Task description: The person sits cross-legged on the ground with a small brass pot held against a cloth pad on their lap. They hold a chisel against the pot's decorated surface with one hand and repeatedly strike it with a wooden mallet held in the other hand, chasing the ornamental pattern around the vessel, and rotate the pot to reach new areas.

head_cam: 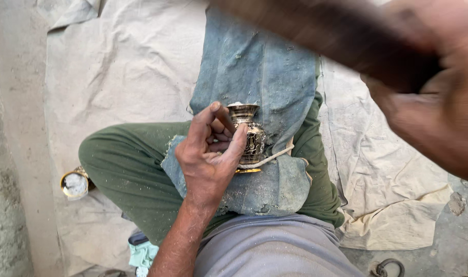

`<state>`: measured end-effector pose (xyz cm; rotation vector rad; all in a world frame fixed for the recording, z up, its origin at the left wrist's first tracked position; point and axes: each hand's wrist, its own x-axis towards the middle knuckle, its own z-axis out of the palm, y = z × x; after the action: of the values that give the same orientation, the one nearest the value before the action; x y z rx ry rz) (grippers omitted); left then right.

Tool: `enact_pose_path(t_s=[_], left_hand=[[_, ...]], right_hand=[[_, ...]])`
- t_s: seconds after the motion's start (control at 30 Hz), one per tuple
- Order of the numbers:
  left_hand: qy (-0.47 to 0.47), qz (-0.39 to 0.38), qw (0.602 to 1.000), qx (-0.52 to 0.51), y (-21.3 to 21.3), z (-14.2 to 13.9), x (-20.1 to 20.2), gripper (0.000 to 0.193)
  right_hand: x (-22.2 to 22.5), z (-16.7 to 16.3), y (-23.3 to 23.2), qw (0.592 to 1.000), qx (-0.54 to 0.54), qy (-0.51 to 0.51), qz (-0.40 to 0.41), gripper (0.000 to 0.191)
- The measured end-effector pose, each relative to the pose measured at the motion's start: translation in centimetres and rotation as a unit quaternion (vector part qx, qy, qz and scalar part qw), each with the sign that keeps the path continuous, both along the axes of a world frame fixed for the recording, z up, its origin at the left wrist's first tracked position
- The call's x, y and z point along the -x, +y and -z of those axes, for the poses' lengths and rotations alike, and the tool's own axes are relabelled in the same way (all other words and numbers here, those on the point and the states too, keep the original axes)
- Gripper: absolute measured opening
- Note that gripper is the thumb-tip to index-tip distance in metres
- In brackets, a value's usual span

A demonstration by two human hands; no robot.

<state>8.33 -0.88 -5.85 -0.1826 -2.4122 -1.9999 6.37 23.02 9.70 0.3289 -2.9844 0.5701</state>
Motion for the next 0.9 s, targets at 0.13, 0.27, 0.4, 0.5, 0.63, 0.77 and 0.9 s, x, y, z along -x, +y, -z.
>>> enact_pose_path(t_s=[0.13,0.27,0.4,0.5,0.63,0.77,0.9], left_hand=[[-0.006,0.010,1.000,0.005,0.1,-0.1,0.3,0.047],[0.057,0.020,0.998,0.036,0.1,-0.4,0.1,0.045],[0.077,0.024,0.995,0.055,0.0,-0.5,-0.2,0.040],[0.044,-0.004,0.997,0.057,0.2,-0.3,0.1,0.039],[0.026,0.001,0.997,0.066,0.2,-0.4,0.4,0.040],[0.017,-0.014,0.998,0.054,0.5,-0.4,0.5,0.041],[0.060,0.011,0.996,0.062,0.4,-0.4,0.4,0.034]], right_hand=[[-0.2,-0.6,-0.3,0.997,-0.053,-0.042,0.040,0.031],[-0.8,-1.3,-1.0,0.971,-0.206,-0.113,0.040,0.035],[-0.6,-0.8,-1.0,0.963,-0.240,-0.124,0.012,0.026],[-0.4,-0.5,-0.5,0.998,-0.038,-0.044,0.010,0.027],[0.2,-1.4,-0.2,0.948,-0.302,-0.097,-0.011,0.033],[0.9,-1.9,-0.9,0.982,-0.166,-0.086,0.015,0.030],[-0.8,-0.8,-0.1,0.893,-0.420,-0.162,0.022,0.028]])
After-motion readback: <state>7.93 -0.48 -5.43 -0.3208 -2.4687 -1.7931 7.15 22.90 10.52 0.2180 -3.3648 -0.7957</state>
